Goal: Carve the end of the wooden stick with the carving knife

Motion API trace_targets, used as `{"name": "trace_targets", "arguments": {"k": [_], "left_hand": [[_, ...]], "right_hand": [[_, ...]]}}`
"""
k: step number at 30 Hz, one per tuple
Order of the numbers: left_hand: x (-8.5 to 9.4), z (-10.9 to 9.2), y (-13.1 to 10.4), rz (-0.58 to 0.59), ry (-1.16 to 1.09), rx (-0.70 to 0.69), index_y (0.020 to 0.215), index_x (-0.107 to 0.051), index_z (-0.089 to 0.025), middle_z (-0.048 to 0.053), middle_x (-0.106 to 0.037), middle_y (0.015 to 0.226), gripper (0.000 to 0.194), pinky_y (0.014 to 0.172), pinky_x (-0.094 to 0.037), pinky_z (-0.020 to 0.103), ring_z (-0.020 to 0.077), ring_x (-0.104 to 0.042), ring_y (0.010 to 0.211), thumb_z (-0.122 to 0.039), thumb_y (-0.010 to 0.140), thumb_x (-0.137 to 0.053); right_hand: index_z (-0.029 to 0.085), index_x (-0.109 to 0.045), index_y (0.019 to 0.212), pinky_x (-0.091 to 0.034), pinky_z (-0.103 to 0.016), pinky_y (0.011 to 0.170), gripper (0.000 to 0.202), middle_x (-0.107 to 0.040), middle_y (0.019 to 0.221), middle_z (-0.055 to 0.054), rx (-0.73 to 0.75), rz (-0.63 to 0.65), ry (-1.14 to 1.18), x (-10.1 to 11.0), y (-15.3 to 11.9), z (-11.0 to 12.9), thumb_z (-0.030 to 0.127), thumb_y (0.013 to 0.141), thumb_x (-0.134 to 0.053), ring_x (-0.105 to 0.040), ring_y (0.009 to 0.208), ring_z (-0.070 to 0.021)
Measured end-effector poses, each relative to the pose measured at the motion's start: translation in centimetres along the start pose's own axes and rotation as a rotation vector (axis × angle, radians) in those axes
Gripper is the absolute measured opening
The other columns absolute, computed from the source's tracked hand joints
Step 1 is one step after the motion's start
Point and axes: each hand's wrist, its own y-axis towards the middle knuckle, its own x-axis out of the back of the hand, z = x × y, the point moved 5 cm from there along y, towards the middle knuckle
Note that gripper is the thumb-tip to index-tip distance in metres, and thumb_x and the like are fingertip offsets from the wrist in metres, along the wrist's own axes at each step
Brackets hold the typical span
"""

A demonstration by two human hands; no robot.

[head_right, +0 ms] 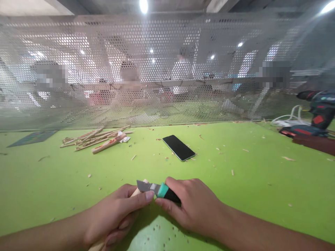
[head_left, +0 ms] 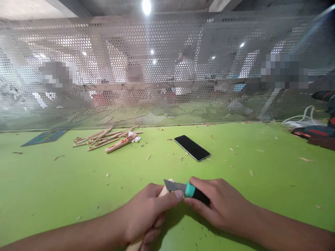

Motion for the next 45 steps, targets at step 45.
{"name": "trace_targets", "arguments": {"k": [45], "left_hand": [[-0.6,0.0,0.4,-0.001,0.031,-0.054,0.056,-0.046,-0.022,-0.006,-0.040,0.040,0.056,0.029,-0.030,0.022,0.0091,-0.039,0.028,-0.071,0.077,-0.064]], "right_hand": [[0.021,-0.051,0.081,-0.023,-0.027,0.051,0.048,-0.058,0.064,0.000,0.089,0.056,0.028,-0.3,-1.0,0.9,0.064,0.100,-0.044,-0.046,0.051,-0.0140]]}}
